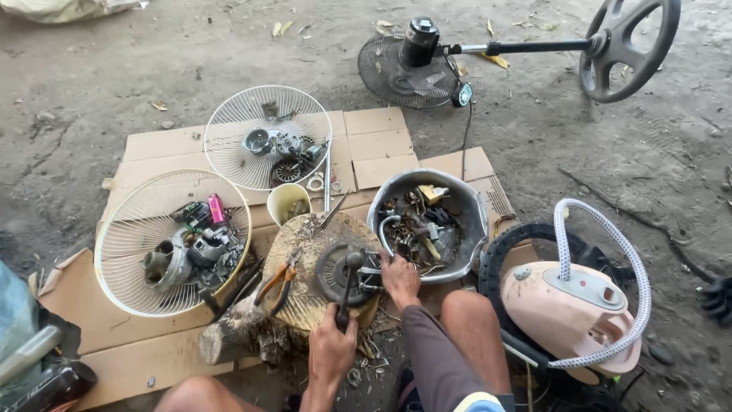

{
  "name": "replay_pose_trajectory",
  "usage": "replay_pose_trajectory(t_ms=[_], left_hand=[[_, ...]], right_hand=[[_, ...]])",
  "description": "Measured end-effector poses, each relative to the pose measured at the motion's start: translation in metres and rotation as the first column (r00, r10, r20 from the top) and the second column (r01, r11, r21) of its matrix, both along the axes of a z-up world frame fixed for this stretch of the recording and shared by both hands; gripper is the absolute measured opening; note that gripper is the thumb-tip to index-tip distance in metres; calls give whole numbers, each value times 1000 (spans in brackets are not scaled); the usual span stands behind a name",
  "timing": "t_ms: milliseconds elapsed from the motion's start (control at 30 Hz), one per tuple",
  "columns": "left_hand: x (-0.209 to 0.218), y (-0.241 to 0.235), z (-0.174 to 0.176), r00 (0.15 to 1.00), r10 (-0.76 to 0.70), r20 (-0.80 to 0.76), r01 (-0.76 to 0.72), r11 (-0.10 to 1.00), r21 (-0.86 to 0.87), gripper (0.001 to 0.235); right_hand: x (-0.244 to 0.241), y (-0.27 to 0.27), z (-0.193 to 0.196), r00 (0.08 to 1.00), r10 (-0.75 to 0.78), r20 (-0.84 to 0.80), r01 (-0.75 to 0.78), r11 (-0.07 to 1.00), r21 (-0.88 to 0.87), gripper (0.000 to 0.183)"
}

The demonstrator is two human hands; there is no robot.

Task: Disassembling a fan motor using a hammer and a prying tool

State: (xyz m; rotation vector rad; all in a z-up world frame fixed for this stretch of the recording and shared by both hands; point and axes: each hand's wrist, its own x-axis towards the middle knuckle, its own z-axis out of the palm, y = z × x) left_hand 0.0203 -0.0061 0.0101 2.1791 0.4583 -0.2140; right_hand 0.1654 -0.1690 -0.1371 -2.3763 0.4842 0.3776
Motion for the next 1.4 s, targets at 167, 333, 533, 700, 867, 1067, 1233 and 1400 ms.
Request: replay_pose_trajectory(t_ms=[167,333,533,700,867,1067,1233,1400], left_hand=[[6,-1,-10,999,-39,-2,39,999,-26,14],[5,8,-42,987,-88,-138,81,995,-56,17],[20,-8,90,804,-87,588,189,975,-114,14],[28,-19,210,547,-175,819,276,961,22,11],[31,-9,43,578,-253,775,224,963,147,62],[-2,17,-63,988,118,-95,-114,992,47,37],[6,40,-62,977,75,-200,-60,995,82,26],[-17,40,-56,956,87,-280,-56,991,118,27]], right_hand=[[7,5,1,999,3,53,-2,1000,-24,102],[9,4,13,997,35,73,-30,997,-68,104],[10,4,5,997,54,51,-49,993,-103,98],[8,3,3,996,30,84,-18,991,-136,88],[8,4,11,996,62,65,-54,992,-118,101],[3,-9,8,998,-9,58,20,980,-197,71],[37,-1,-2,976,46,212,-7,984,-177,92],[39,11,28,946,104,307,-109,994,-2,83]])
